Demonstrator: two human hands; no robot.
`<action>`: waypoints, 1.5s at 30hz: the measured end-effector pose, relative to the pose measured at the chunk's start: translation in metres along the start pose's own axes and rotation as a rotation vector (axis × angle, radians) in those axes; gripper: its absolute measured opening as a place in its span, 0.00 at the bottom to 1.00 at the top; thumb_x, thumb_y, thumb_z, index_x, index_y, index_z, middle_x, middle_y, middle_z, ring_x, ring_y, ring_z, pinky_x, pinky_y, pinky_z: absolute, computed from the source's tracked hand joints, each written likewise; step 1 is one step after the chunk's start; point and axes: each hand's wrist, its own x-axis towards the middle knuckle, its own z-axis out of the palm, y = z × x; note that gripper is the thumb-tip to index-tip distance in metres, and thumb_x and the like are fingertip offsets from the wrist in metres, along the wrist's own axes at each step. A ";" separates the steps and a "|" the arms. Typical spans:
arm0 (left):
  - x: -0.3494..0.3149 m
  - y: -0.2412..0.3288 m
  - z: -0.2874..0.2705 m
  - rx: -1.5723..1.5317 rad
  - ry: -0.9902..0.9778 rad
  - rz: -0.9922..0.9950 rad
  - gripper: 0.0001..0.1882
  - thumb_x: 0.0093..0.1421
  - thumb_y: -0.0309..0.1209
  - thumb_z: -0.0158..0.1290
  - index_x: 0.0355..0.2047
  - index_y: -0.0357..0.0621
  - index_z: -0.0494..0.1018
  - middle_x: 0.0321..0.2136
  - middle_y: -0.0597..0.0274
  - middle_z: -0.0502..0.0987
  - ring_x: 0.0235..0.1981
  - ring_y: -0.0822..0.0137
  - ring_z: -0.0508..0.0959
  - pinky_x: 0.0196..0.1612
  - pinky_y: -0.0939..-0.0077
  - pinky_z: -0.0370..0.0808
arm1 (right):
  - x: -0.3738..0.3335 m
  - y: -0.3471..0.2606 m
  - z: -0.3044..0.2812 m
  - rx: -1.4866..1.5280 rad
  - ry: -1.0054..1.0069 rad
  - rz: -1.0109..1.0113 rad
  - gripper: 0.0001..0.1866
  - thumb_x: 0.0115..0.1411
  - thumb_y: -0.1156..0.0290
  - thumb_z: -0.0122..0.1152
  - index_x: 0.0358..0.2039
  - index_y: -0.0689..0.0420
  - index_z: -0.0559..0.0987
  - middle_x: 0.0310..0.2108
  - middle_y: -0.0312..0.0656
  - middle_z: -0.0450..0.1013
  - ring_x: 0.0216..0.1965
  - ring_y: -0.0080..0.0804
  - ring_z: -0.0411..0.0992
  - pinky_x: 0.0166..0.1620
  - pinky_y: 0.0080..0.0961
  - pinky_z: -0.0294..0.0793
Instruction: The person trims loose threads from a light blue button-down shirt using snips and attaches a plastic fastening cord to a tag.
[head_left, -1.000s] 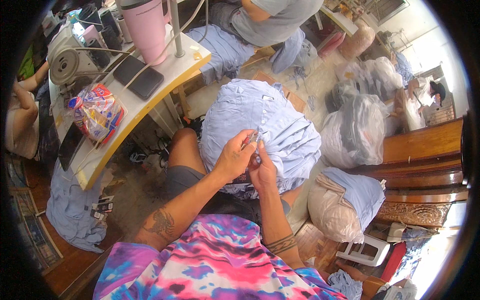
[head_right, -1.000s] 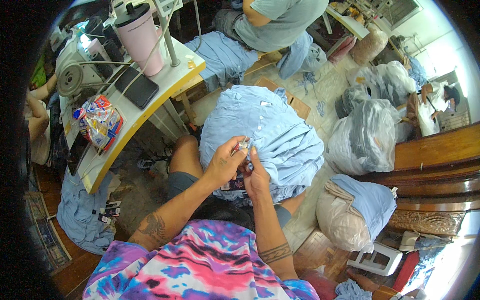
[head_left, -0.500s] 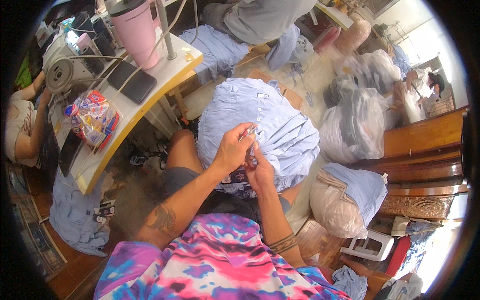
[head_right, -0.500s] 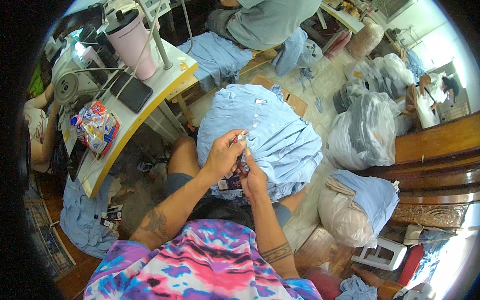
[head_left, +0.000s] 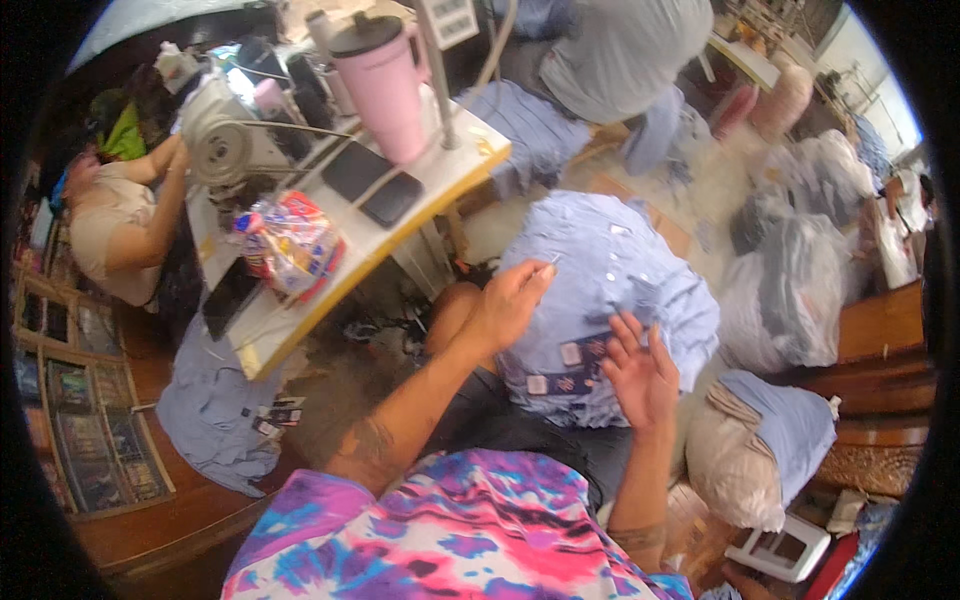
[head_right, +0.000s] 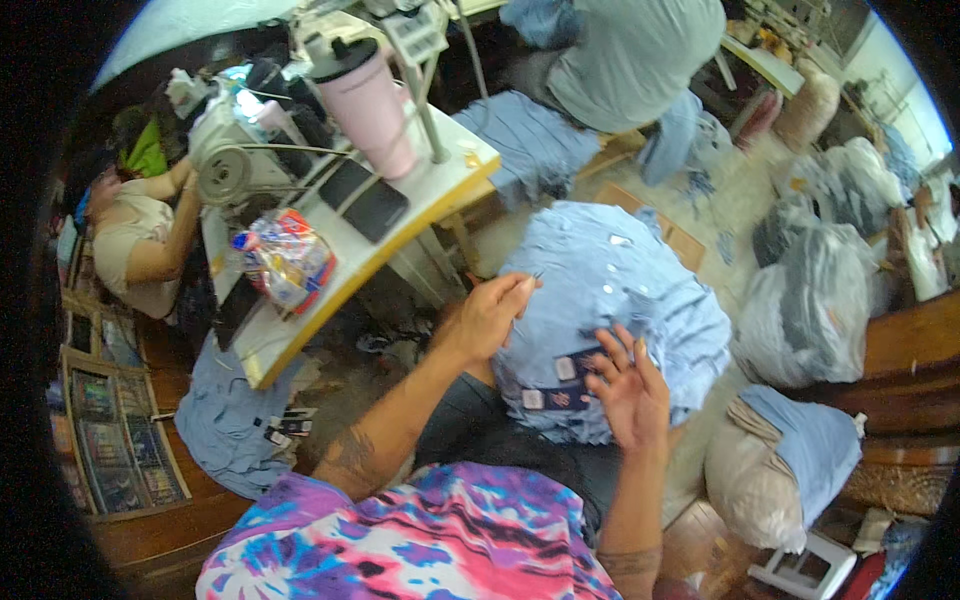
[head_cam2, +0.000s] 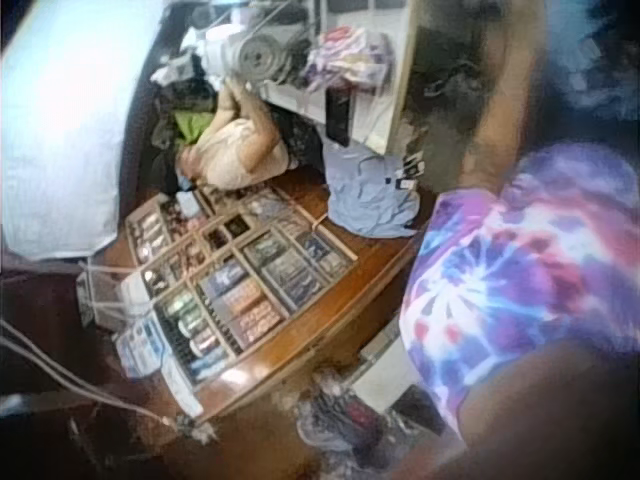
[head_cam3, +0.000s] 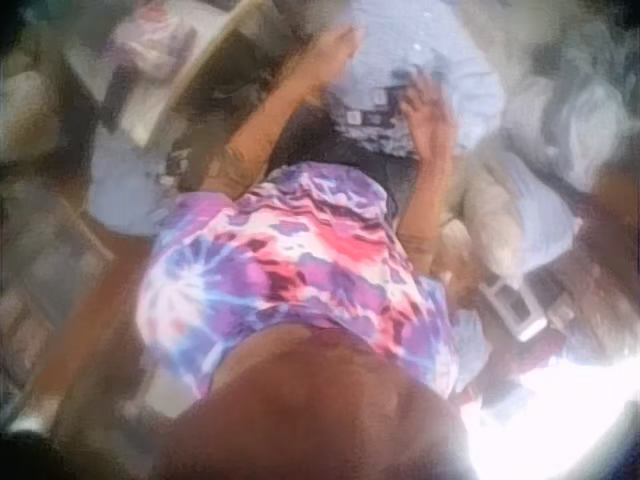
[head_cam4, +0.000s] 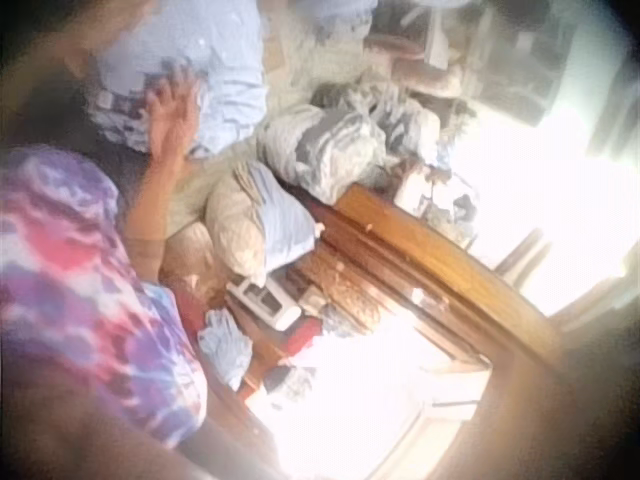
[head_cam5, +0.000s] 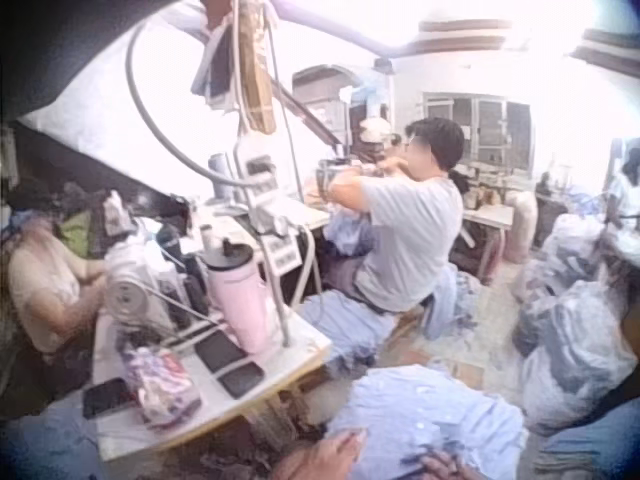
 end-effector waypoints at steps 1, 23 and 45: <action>-0.012 -0.001 -0.011 0.016 0.063 0.001 0.22 0.69 0.46 0.50 0.42 0.36 0.75 0.31 0.50 0.78 0.34 0.60 0.78 0.44 0.65 0.75 | -0.006 -0.002 0.000 -0.235 0.053 -0.029 0.29 0.72 0.51 0.51 0.63 0.61 0.69 0.47 0.50 0.79 0.38 0.31 0.79 0.36 0.30 0.80; -0.025 -0.019 0.129 0.088 -0.322 0.101 0.26 0.54 0.41 0.70 0.46 0.37 0.76 0.20 0.64 0.72 0.23 0.72 0.73 0.27 0.72 0.70 | -0.017 -0.050 -0.072 -0.662 0.455 -0.376 0.16 0.66 0.59 0.65 0.46 0.58 0.85 0.20 0.22 0.65 0.20 0.09 0.56 0.22 0.13 0.54; 0.025 -0.043 0.109 0.277 -0.023 0.344 0.15 0.58 0.37 0.67 0.35 0.37 0.79 0.20 0.64 0.74 0.23 0.72 0.71 0.29 0.75 0.70 | -0.008 0.005 -0.040 -1.750 0.686 -1.053 0.16 0.58 0.64 0.69 0.43 0.60 0.82 0.32 0.48 0.79 0.35 0.50 0.77 0.44 0.43 0.76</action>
